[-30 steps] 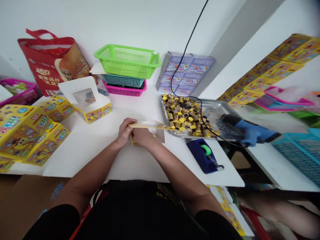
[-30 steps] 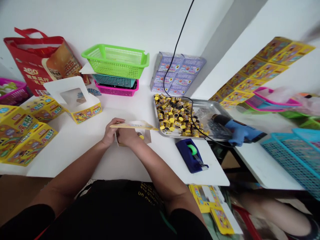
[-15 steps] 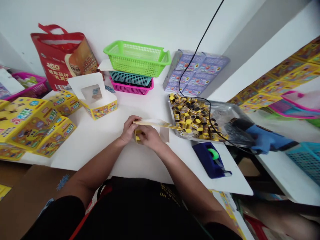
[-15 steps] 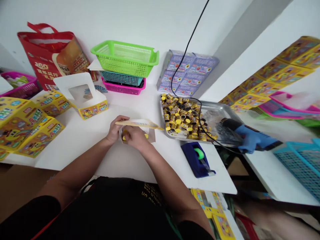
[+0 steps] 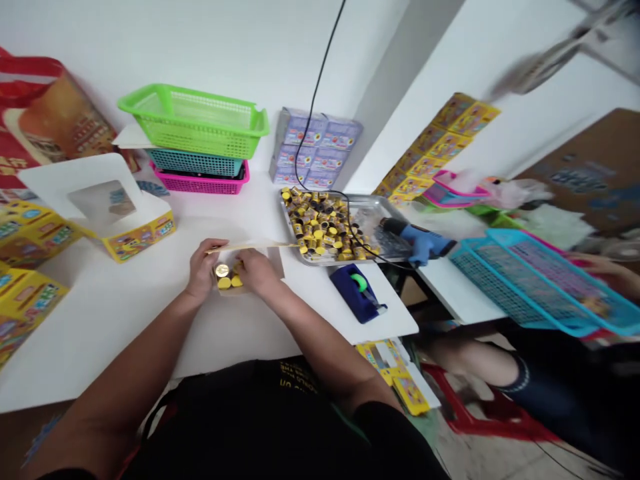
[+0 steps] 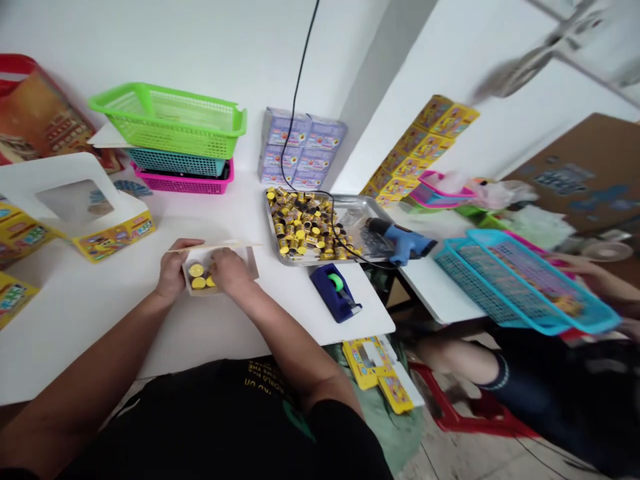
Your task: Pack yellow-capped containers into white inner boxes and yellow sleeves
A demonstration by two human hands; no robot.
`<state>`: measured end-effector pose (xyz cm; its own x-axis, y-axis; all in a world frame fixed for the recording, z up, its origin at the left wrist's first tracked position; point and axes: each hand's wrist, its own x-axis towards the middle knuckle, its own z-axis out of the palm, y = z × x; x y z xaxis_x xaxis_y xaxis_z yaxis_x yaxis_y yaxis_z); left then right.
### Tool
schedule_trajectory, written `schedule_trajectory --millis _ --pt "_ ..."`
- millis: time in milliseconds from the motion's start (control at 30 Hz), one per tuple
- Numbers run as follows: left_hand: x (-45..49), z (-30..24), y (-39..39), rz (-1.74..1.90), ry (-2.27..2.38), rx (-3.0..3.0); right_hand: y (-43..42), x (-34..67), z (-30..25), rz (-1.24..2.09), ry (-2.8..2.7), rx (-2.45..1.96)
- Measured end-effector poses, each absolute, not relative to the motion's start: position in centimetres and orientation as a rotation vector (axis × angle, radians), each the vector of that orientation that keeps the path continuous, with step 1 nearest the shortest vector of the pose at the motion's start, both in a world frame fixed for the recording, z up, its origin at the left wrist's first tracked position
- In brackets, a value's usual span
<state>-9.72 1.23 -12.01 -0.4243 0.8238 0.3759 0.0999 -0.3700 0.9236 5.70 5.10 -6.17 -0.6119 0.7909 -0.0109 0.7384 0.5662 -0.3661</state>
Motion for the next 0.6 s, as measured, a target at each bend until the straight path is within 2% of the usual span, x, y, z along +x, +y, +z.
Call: schedule_trajectory --millis 333,500,600 --pt "-9.0 -12.1 1.2 1.873 1.309 1.261 5.8 6.5 -6.5 0.464 -2.647 -1.272" --pt "-9.0 -11.6 0.8 1.867 1.282 1.326 4.8 5.8 -6.9 0.543 -2.681 -1.113" --pt "-9.3 -11.7 0.9 1.885 1.298 1.306 3.4 7.3 -7.1 0.429 -2.563 -0.994"
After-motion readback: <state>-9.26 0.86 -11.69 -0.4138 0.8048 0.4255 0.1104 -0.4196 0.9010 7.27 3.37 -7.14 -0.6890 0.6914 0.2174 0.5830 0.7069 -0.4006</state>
